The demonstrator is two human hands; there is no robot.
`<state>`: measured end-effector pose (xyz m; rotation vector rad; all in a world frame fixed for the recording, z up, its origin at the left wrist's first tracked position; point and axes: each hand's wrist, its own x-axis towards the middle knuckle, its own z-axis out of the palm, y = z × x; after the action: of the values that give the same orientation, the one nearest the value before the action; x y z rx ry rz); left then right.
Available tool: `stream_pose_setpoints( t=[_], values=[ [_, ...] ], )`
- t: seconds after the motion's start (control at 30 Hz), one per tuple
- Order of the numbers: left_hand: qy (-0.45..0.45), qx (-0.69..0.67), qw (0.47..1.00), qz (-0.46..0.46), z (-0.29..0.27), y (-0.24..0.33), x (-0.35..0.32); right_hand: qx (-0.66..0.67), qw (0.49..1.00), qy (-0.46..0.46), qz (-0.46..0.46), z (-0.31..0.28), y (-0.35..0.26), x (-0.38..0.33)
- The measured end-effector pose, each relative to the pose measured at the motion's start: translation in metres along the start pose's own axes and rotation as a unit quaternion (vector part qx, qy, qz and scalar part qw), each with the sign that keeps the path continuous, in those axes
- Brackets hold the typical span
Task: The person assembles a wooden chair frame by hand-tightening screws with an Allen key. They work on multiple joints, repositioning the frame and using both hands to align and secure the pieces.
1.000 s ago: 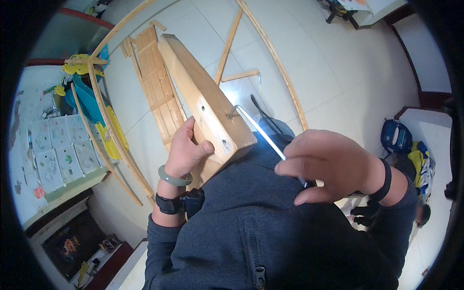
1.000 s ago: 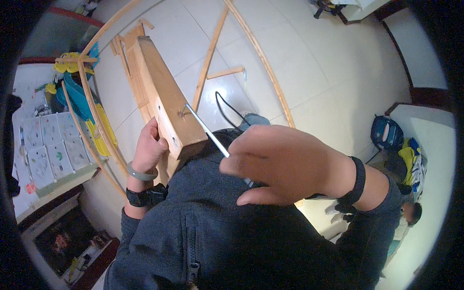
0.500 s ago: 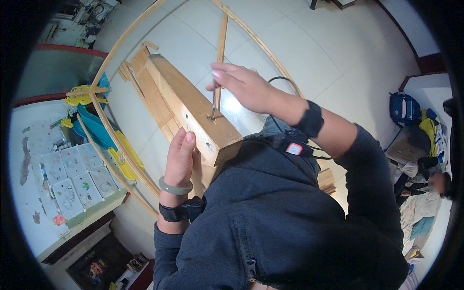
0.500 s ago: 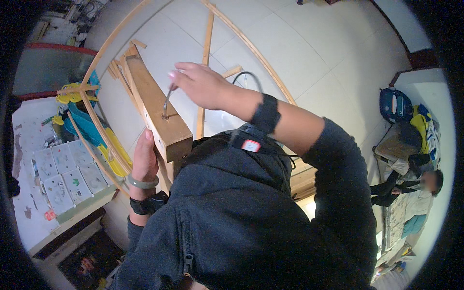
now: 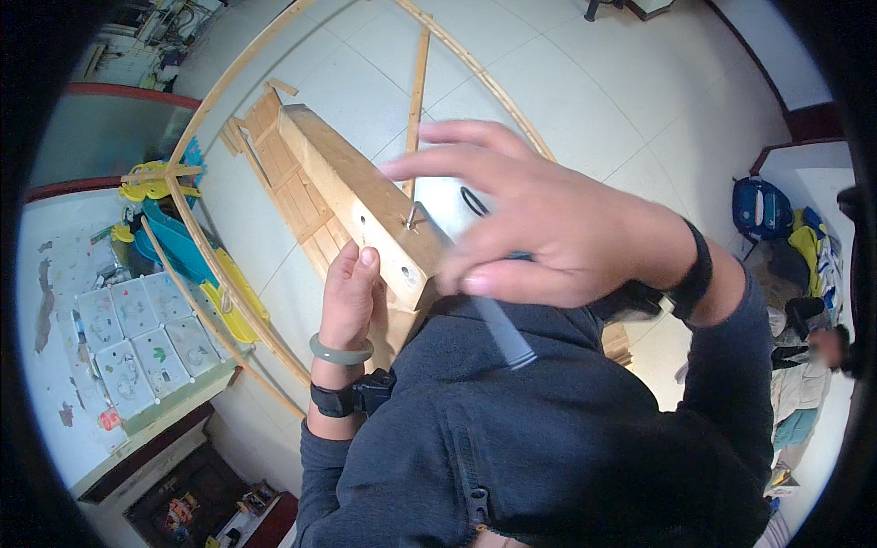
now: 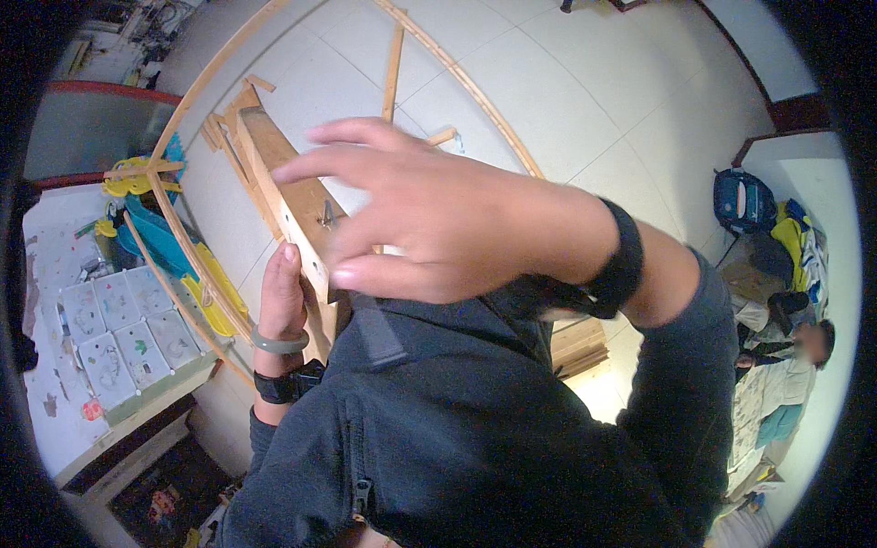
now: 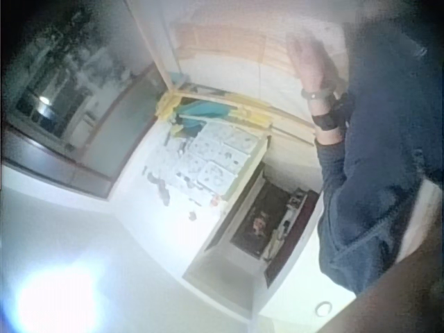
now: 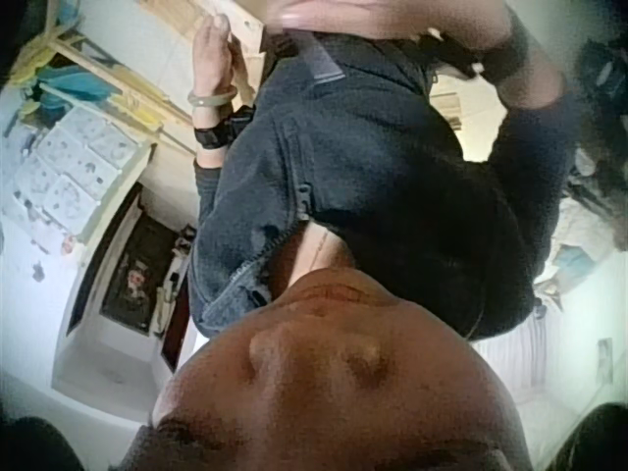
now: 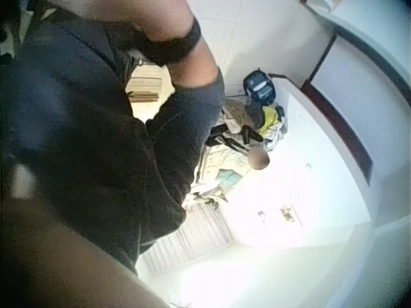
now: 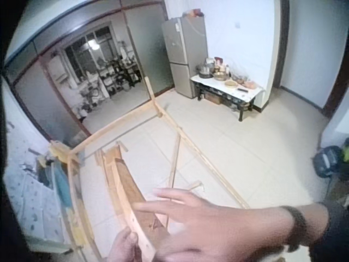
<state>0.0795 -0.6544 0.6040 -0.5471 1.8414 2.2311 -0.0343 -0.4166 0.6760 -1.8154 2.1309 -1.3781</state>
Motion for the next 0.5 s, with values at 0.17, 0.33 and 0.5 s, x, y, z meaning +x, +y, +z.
stream_pose_setpoints(
  t=[0.17,0.33,0.5],
  values=[
    [-0.033,-0.047,0.998,0.007,-0.003,0.0,0.004,-0.016,0.961,-0.05,0.272,0.009,0.012,-0.046],
    [-0.015,0.038,0.999,0.009,-0.003,-0.003,0.002,0.016,0.948,0.013,0.316,0.057,0.068,-0.014],
    [-0.006,0.01,1.0,0.001,0.001,0.001,-0.003,0.002,0.954,0.025,0.297,0.083,0.085,0.049]
  ],
)
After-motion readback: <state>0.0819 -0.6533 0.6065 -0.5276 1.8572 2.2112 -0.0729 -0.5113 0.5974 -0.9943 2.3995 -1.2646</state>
